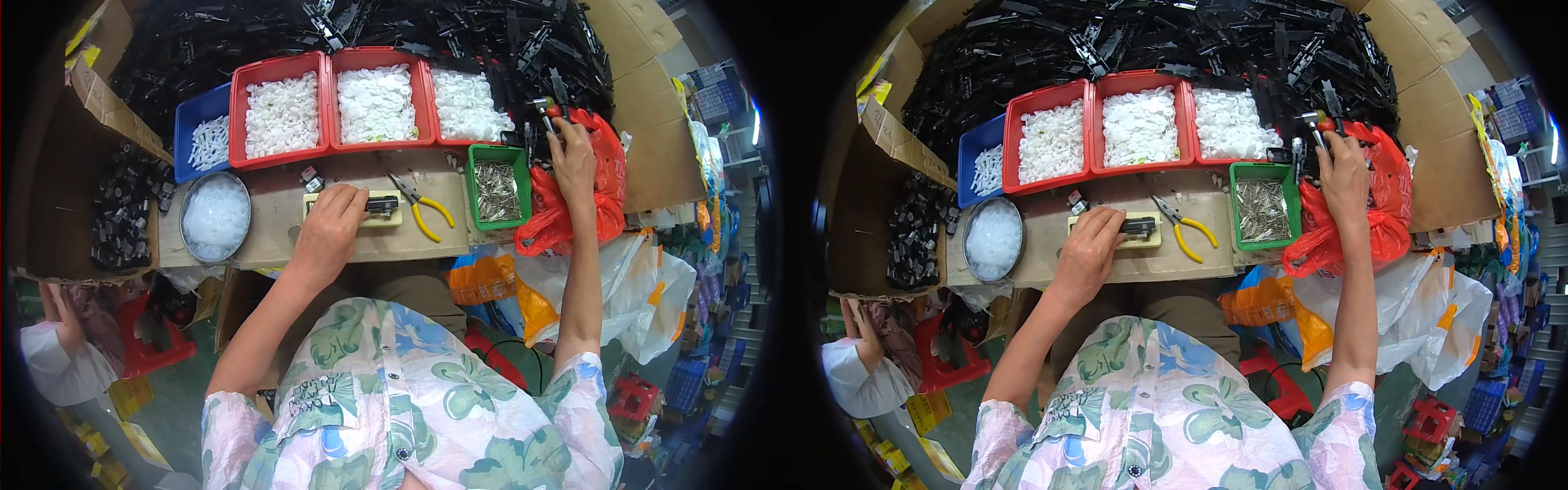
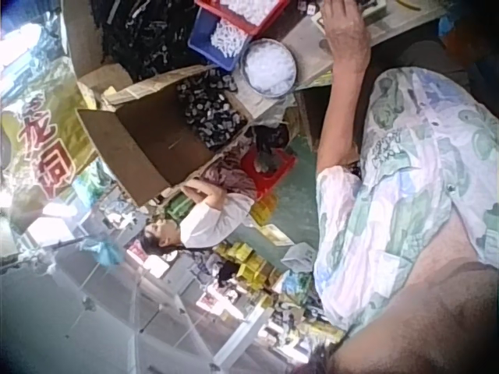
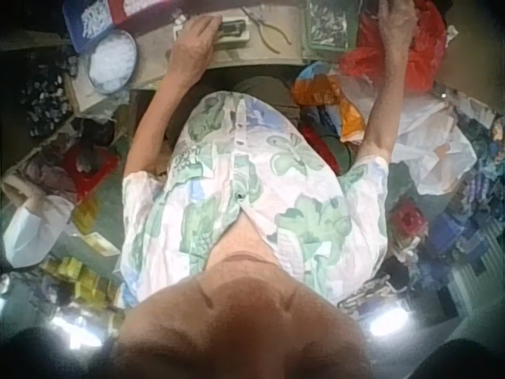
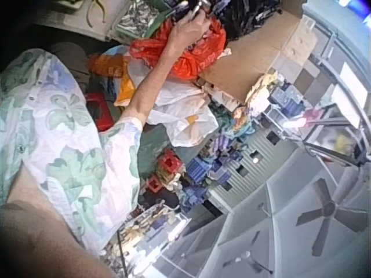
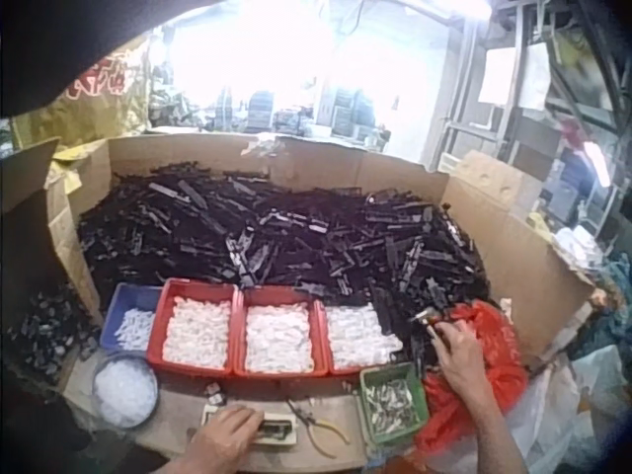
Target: The person assembles small padlocks at a workbench using a hammer, pliers, and a wooden jig. They place a lock body in the jig, insert a metal pin, and strike it with a hammer to secure it. The person then uses pliers to adjust the shackle and places the finished lock into a container.
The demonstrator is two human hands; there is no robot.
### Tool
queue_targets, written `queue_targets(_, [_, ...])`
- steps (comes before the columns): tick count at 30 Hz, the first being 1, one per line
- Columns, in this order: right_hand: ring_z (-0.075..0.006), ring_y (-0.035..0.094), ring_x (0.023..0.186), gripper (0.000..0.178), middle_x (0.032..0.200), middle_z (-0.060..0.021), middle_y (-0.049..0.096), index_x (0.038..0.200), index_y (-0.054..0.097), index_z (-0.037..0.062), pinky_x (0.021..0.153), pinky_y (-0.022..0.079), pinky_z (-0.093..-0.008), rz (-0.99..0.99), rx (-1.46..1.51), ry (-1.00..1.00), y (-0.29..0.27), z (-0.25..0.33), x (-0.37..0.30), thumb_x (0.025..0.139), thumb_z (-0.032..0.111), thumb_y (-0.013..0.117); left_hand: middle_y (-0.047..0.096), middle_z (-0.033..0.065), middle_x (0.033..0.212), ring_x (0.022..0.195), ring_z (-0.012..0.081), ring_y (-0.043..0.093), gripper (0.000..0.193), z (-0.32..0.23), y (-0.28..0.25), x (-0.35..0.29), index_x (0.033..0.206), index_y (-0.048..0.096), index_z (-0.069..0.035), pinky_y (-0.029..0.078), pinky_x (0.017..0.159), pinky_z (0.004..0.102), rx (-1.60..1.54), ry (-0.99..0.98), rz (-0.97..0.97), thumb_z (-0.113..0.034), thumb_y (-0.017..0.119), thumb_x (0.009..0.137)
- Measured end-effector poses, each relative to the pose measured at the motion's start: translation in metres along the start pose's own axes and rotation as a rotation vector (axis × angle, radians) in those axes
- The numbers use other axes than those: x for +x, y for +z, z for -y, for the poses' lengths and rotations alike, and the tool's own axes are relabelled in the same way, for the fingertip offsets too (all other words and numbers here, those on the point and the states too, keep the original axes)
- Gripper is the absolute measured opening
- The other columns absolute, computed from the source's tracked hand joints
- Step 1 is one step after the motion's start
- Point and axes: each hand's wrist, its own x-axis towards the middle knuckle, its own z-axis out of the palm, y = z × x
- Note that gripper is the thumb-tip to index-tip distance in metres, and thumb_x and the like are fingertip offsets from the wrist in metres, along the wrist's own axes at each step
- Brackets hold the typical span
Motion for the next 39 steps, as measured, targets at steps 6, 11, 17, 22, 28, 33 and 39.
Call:
queue_targets(6, [-0.0367,0.061,0.093,0.019,0.099,-0.0191,0.058,0.094,0.062,-0.0021,0.08,0.05,-0.0448,0.277,0.325,-0.215,-0.009,0.115,-0.034,0.082,0.009,0.072,0.06,0.0167,0.108,0.096,0.03,0.061,0.037,-0.03,-0.038,0.011,0.119,0.059,0.003,0.049,0.084,0.0385,-0.232,-0.199,-0.084,0.003,0.069,0.084])
queue_targets(11, [-0.0368,0.056,0.094,0.023,0.104,-0.0189,0.056,0.09,0.06,-0.0048,0.078,0.051,-0.046,0.564,0.318,-0.33,0.02,0.164,-0.073,0.078,0.009,0.073,0.06,0.0128,0.099,0.082,0.0209,0.059,0.034,-0.028,-0.04,0.004,0.119,0.051,0.0,0.048,0.076,0.0323,-0.39,-0.238,-0.151,-0.001,0.068,0.089])
queue_targets(17, [-0.0358,0.054,0.095,0.018,0.097,-0.0176,0.058,0.078,0.063,-0.0055,0.074,0.05,-0.0464,0.551,0.222,-0.26,0.025,0.17,-0.068,0.067,0.007,0.072,0.061,0.0094,0.091,0.081,0.017,0.058,0.032,-0.025,-0.04,-0.013,0.125,0.046,-0.001,0.047,0.075,0.0316,-0.583,-0.411,-0.068,-0.009,0.062,0.098])
queue_targets(22, [-0.0344,0.057,0.09,0.006,0.085,-0.0153,0.061,0.073,0.062,-0.0041,0.072,0.048,-0.045,0.432,0.322,-0.126,0.02,0.169,-0.066,0.066,-0.003,0.062,0.06,0.0108,0.089,0.079,0.018,0.057,0.031,-0.021,-0.034,-0.019,0.126,0.048,0.0,0.047,0.074,0.0329,-0.571,-0.434,-0.087,-0.016,0.058,0.101])
queue_targets(28, [-0.0377,0.063,0.101,0.023,0.106,-0.0201,0.064,0.084,0.064,-0.004,0.08,0.05,-0.0407,0.535,0.793,0.092,-0.01,0.185,-0.072,0.07,-0.014,0.05,0.064,0.0265,0.093,0.086,0.046,0.063,0.028,-0.023,-0.03,-0.014,0.121,0.052,0.003,0.049,0.075,0.0444,-0.609,-0.501,0.012,-0.018,0.054,0.102])
queue_targets(33, [-0.0388,0.06,0.108,0.032,0.116,-0.0206,0.06,0.098,0.063,-0.0042,0.089,0.048,-0.0429,0.532,0.742,-0.118,-0.002,0.186,-0.079,0.071,-0.017,0.049,0.063,0.0267,0.093,0.087,0.0468,0.062,0.029,-0.031,-0.029,-0.009,0.121,0.053,0.002,0.049,0.074,0.0456,-0.604,-0.489,0.071,-0.02,0.055,0.102])
queue_targets(39, [-0.0419,0.058,0.094,0.025,0.1,-0.0206,0.057,0.092,0.054,-0.005,0.079,0.048,-0.0458,0.525,0.721,-0.222,0.002,0.188,-0.084,0.07,-0.015,0.054,0.062,0.0211,0.088,0.081,0.0352,0.061,0.034,-0.031,-0.027,-0.013,0.123,0.052,0.005,0.047,0.073,0.0395,-0.553,-0.4,0.108,-0.022,0.056,0.102])
